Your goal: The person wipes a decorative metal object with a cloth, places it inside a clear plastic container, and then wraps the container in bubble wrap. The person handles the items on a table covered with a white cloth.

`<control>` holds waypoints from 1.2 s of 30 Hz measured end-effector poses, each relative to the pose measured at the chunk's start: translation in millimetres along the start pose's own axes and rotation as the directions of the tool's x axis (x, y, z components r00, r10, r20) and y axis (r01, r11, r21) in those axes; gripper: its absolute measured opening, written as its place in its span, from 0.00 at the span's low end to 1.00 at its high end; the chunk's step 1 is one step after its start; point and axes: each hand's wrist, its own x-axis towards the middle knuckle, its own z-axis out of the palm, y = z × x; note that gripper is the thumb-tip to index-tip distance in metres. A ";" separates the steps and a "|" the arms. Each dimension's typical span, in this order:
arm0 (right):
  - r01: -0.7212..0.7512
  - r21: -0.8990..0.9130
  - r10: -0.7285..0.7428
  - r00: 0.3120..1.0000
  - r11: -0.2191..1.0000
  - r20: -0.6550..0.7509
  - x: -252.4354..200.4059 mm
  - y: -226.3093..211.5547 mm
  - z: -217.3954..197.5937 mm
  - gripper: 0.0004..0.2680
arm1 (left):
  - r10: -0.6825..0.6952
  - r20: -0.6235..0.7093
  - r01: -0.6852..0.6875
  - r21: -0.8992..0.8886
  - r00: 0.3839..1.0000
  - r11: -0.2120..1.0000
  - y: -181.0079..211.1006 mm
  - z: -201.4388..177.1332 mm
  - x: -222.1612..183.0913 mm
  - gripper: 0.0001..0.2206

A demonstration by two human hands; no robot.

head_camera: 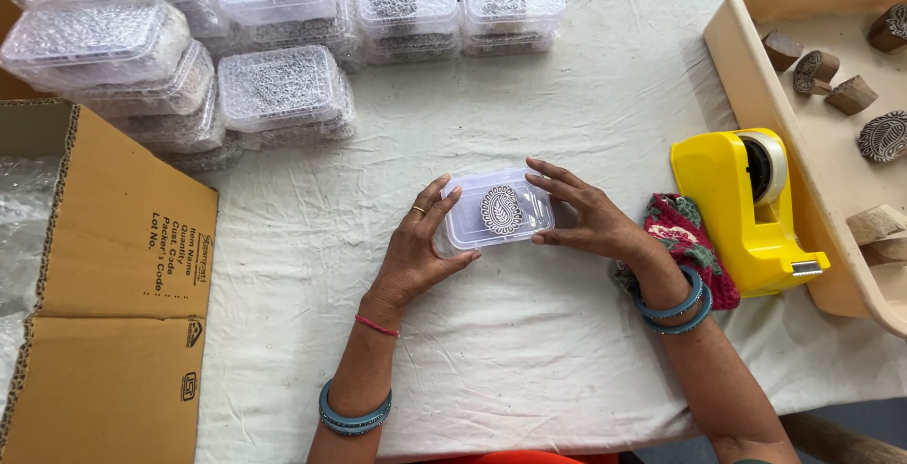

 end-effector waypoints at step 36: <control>0.036 -0.241 -0.043 0.999 0.970 -0.024 -0.2 -0.8 13.3 0.37 | 0.142 -0.049 -0.135 0.127 0.989 0.983 -4.4 14.3 -4.3 0.40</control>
